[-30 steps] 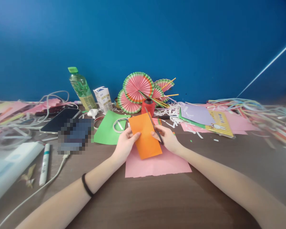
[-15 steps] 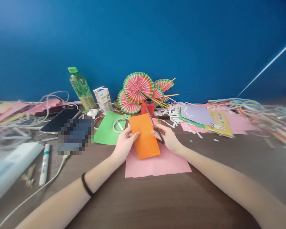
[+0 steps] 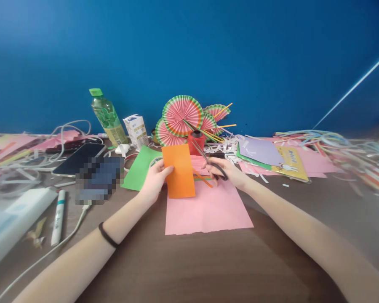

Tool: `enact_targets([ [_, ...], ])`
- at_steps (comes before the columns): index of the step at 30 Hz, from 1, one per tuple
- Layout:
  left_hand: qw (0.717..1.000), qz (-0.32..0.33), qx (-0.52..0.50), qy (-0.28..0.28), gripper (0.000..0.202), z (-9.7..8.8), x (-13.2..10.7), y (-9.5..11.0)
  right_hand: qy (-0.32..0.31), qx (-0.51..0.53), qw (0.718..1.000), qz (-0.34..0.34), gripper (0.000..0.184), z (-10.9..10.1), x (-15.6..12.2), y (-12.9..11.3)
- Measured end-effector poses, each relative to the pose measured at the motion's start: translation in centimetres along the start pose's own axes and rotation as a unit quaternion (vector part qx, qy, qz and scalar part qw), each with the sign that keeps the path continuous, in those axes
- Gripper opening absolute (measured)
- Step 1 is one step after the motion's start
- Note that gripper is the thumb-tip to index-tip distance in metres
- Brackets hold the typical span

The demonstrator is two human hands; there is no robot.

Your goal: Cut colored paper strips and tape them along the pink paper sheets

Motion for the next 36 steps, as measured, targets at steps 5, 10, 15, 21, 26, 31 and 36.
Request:
enact_targets([
  [5, 1.000, 0.021, 0.018, 0.011, 0.029, -0.9, 0.8, 0.6, -0.034, -0.057, 0.998, 0.009, 0.030, -0.6, -0.3, -0.2],
  [10, 0.998, 0.013, 0.053, -0.014, 0.027, -1.3, 1.3, 1.1, -0.050, -0.102, 0.994, -0.009, 0.030, -1.1, -0.5, -0.4],
  [15, 0.995, -0.012, 0.075, -0.065, 0.029, -1.1, 1.4, 1.0, -0.053, -0.155, 0.986, -0.011, 0.029, -1.1, -0.7, -0.6],
  [21, 0.990, -0.015, 0.075, -0.116, 0.038, -0.4, 1.2, 0.9, -0.049, -0.181, 0.982, -0.027, 0.026, -0.9, -0.7, -0.7],
  [26, 0.987, -0.012, 0.081, -0.138, 0.032, 0.1, 1.0, 1.1, -0.047, -0.175, 0.983, -0.032, 0.030, -1.0, -0.7, -0.6],
  [31, 0.986, -0.019, 0.079, -0.143, 0.032, 0.2, 1.0, 1.1, -0.049, -0.162, 0.985, -0.033, 0.033, -1.1, -0.9, -0.8],
  [36, 0.985, -0.017, 0.082, -0.149, 0.030, 0.4, 1.0, 1.2, -0.054, -0.149, 0.987, -0.032, 0.031, -1.2, -1.0, -1.0],
])
Point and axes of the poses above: each hand's wrist, its own x-axis towards the middle knuckle, its own z-axis out of the palm, y = z × x, the point moved 7 cm from there along x, towards the middle knuckle, and after that the axes turned 12 degrees about z, right-handed, at the moved point
